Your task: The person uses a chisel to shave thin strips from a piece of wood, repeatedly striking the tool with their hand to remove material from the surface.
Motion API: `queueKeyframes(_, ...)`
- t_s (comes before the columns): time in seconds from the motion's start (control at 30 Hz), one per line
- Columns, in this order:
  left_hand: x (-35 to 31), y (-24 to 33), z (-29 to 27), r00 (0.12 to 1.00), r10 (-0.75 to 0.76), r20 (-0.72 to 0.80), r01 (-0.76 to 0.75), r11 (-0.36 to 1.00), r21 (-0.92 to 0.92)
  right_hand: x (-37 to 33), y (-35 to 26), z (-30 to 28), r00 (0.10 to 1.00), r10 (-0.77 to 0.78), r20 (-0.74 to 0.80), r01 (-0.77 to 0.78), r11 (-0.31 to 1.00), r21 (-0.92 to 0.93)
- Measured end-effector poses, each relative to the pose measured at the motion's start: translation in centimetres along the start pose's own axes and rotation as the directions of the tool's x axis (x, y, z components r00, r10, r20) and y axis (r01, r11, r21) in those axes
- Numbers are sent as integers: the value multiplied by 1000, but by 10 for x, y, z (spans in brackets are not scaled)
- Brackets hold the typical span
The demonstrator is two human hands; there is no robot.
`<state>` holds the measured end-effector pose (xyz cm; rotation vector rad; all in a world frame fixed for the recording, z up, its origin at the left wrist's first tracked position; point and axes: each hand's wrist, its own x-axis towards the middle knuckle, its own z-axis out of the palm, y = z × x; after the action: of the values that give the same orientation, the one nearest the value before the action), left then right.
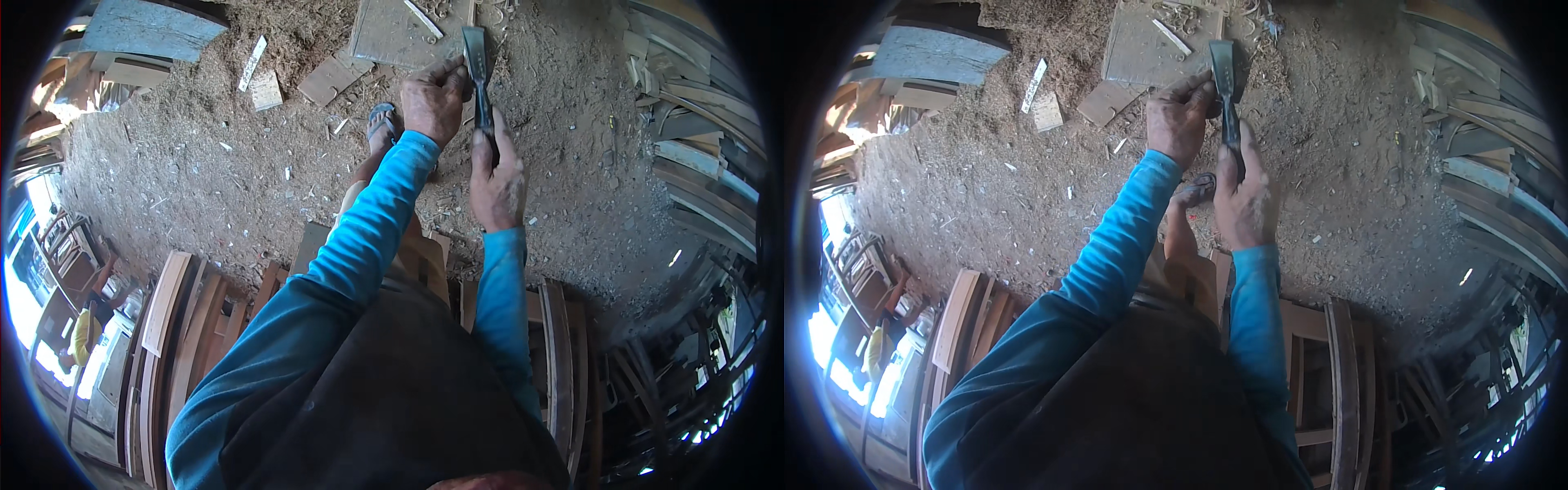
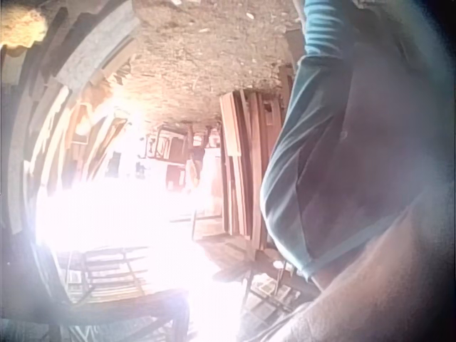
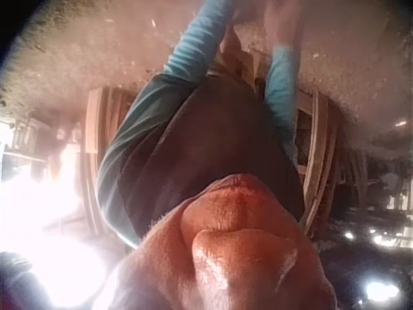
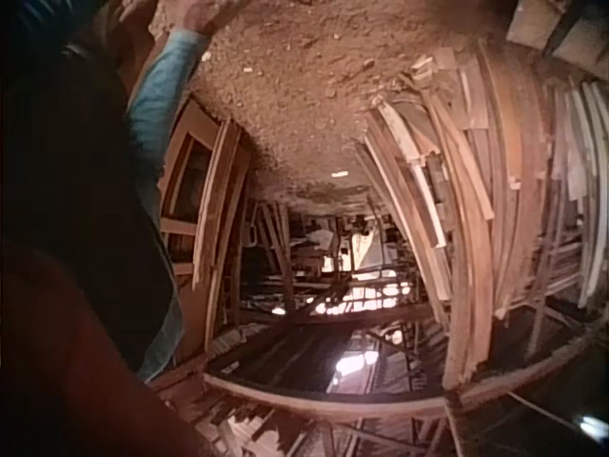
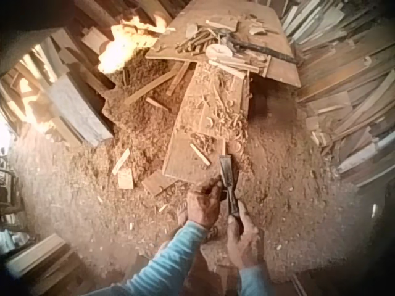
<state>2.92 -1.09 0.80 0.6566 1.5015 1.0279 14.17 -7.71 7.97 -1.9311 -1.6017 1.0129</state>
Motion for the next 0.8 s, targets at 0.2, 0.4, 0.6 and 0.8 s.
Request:
queueKeyframes(0.2,-2,6,2,1000,-28,-1,28,998,-56,44,-5,3,998,61,-10,-61,998,0)
queueKeyframes(0.4,-1,9,-7,987,-149,69,163,936,-311,0,-13,-7,998,61,16,-63,989,136)
queueKeyframes(0.6,2,9,-15,972,-158,175,220,873,-435,-28,-6,9,1000,25,4,-26,990,138)
queueKeyframes(0.8,2,15,-18,957,-228,178,280,884,-375,17,-16,6,980,193,42,-197,974,116)
